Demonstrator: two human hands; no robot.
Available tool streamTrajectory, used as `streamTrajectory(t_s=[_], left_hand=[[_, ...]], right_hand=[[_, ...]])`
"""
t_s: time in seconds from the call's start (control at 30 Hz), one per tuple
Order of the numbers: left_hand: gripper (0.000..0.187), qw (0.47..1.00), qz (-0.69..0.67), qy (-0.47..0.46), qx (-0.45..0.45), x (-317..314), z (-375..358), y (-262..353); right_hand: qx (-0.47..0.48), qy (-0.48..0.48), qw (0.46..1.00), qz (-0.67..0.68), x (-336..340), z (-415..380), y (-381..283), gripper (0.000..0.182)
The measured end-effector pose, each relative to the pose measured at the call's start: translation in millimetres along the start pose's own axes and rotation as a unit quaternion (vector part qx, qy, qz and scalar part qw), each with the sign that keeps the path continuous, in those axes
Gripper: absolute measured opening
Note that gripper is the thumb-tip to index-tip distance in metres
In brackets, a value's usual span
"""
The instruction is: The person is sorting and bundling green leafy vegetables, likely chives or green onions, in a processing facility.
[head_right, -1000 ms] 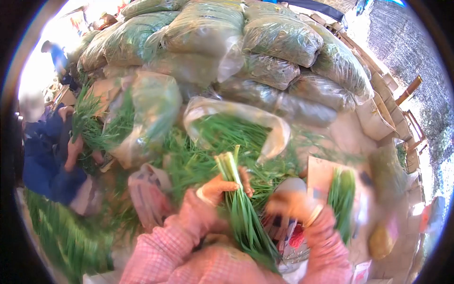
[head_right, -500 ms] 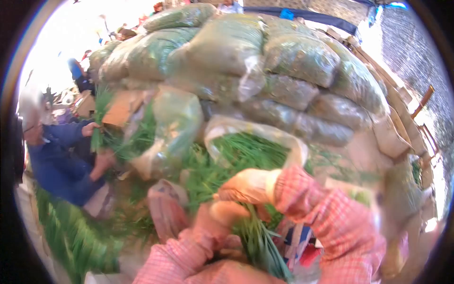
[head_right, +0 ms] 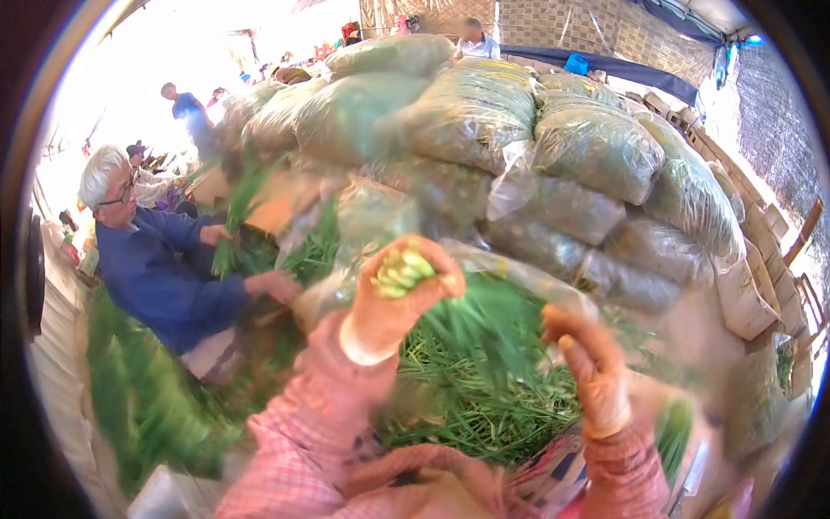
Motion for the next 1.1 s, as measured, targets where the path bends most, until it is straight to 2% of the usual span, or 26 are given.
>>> streamTrajectory(t_s=[0.03, 0.07, 0.1, 0.13, 0.17, 0.2, 0.23, 0.27, 0.33, 0.37, 0.4, 0.5, 0.6, 0.63, 0.7, 0.77, 0.8, 0.87, 0.93, 0.97, 1.03, 1.07, 1.1], left_hand=[[0.012, 0.989, 0.113, -0.073, -0.062, -9.0, 2.1, 6.1], [0.011, 0.957, 0.22, -0.147, -0.121, -20.7, 1.6, 7.9], [0.01, 0.904, 0.297, -0.241, -0.19, -35.5, -1.0, 6.5], [0.009, 0.832, 0.364, -0.329, -0.259, -51.3, -7.8, 2.3], [0.014, 0.778, 0.433, -0.381, -0.248, -69.4, -28.2, -8.3], [0.016, 0.745, 0.433, -0.444, -0.246, -84.3, -52.2, -26.9], [0.017, 0.756, 0.392, -0.429, -0.301, -92.8, -74.3, -34.2], [0.014, 0.761, 0.363, -0.438, -0.312, -98.5, -102.3, -43.7], [0.015, 0.71, 0.373, -0.521, -0.293, -104.6, -134.5, -37.2], [0.016, 0.698, 0.361, -0.568, -0.245, -101.7, -160.4, -43.8], [0.017, 0.682, 0.349, -0.611, -0.2, -100.1, -177.6, -47.7], [0.022, 0.675, 0.398, -0.595, -0.179, -102.3, -188.0, -42.3], [0.029, 0.772, 0.403, -0.476, -0.122, -88.1, -181.8, -11.6], [0.04, 0.821, 0.354, -0.447, -0.012, -79.1, -177.5, -14.0], [0.067, 0.903, 0.213, -0.324, 0.185, -59.7, -170.4, -17.9], [0.084, 0.947, 0.003, -0.153, 0.283, -32.7, -199.0, -52.7], [0.092, 0.941, -0.1, -0.056, 0.319, -21.6, -213.0, -64.6], [0.063, 0.873, -0.133, -0.037, 0.467, -12.5, -233.9, -78.5], [0.043, 0.803, -0.218, -0.03, 0.554, -10.3, -244.3, -78.9], [0.04, 0.795, -0.219, -0.028, 0.566, -8.4, -245.3, -76.4], [0.034, 0.773, -0.223, -0.027, 0.593, -5.6, -243.0, -65.3], [0.035, 0.799, -0.155, -0.029, 0.58, -3.7, -236.8, -56.6], [0.036, 0.819, -0.086, -0.031, 0.566, -5.5, -221.0, -42.1]], right_hand=[[-0.059, -0.094, 0.988, 0.112, -8.6, -8.3, 17.7, 0.054], [-0.116, -0.182, 0.95, 0.224, -20.2, -18.5, 40.2, 0.06], [-0.175, -0.224, 0.868, 0.408, -41.6, -30.5, 68.5, 0.068], [-0.188, -0.193, 0.848, 0.455, -52.9, -37.2, 74.9, 0.068], [-0.202, -0.162, 0.825, 0.503, -64.8, -45.3, 80.1, 0.068], [-0.216, -0.132, 0.796, 0.55, -76.6, -53.7, 84.3, 0.068], [-0.229, -0.101, 0.764, 0.595, -89.0, -61.1, 86.8, 0.069], [-0.24, -0.071, 0.726, 0.641, -101.9, -68.2, 88.1, 0.069], [-0.241, -0.05, 0.674, 0.696, -111.7, -76.0, 87.2, 0.058], [-0.242, -0.039, 0.647, 0.723, -116.5, -79.9, 86.9, 0.053], [-0.207, -0.06, 0.648, 0.73, -121.4, -86.0, 116.9, 0.047], [-0.217, -0.007, 0.695, 0.685, -117.7, -92.3, 133.6, 0.041], [-0.165, 0.079, 0.763, 0.62, -108.2, -77.0, 128.5, 0.036], [-0.158, 0.09, 0.791, 0.584, -109.0, -73.1, 129.4, 0.037], [-0.103, 0.125, 0.803, 0.573, -120.9, -65.4, 124.8, 0.042], [-0.088, 0.151, 0.819, 0.547, -139.8, -61.3, 121.7, 0.043], [-0.086, 0.162, 0.828, 0.53, -150.9, -59.5, 122.6, 0.043], [-0.081, 0.146, 0.826, 0.538, -162.3, -61.5, 111.3, 0.044], [-0.095, 0.126, 0.824, 0.543, -166.0, -64.2, 101.0, 0.045], [-0.098, 0.108, 0.83, 0.538, -167.2, -65.4, 102.8, 0.045], [-0.13, 0.088, 0.791, 0.592, -170.6, -63.5, 103.6, 0.044], [-0.149, 0.079, 0.768, 0.618, -169.5, -63.0, 103.7, 0.043], [-0.135, 0.094, 0.782, 0.601, -166.0, -57.5, 103.4, 0.04]])
Point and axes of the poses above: each hand's wrist, its own z-axis towards the middle knuckle, its own x-axis out of the back of the hand, y = z × x, the point moved 2 cm from there along z, towards the middle knuckle, and after that the axes turned 5 degrees about -y, right-handed, at the moved point
